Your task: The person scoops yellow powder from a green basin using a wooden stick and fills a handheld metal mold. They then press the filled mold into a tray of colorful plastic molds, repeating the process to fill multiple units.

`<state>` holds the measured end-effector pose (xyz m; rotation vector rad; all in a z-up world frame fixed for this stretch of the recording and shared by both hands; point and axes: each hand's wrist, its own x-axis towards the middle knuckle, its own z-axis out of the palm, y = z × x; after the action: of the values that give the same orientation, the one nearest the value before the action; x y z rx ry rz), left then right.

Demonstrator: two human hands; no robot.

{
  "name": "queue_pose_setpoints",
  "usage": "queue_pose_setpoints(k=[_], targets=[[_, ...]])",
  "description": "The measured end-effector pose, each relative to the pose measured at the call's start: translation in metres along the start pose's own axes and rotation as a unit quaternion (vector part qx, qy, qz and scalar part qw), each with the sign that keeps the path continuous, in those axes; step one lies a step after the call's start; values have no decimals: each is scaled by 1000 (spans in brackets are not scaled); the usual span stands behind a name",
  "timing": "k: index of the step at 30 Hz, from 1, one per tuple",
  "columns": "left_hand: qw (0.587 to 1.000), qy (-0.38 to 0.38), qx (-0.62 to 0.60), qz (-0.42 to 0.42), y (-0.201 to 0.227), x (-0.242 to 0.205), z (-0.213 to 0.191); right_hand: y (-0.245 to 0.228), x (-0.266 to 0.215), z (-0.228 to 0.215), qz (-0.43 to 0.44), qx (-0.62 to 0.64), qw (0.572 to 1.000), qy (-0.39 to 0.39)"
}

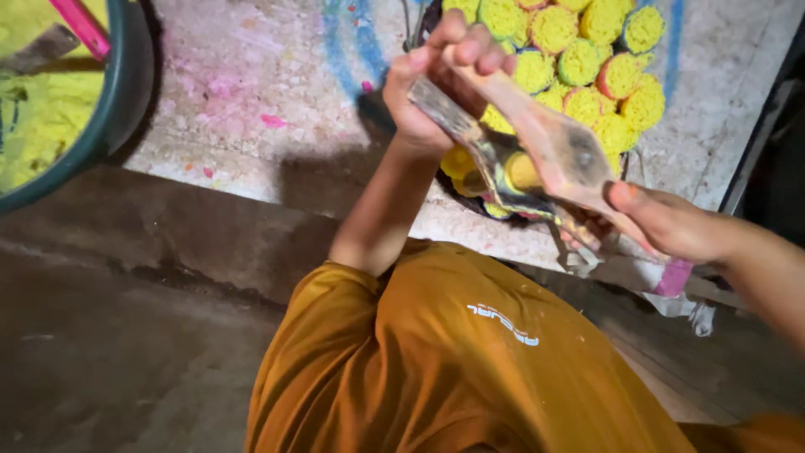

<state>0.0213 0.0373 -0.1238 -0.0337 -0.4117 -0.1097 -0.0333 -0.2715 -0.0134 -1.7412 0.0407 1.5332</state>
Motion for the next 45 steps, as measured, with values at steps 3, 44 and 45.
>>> queue_pose_setpoints(k=[3, 44, 45], targets=[[1000, 13, -25, 10, 12, 0, -19, -11, 17, 13, 4, 6, 999, 38], [997, 62, -38, 12, 13, 22, -52, -62, 33, 49, -4, -151, 961, 232], [997, 63, -34, 5, 14, 23, -51, -61, 32, 49, -20, -135, 963, 231]])
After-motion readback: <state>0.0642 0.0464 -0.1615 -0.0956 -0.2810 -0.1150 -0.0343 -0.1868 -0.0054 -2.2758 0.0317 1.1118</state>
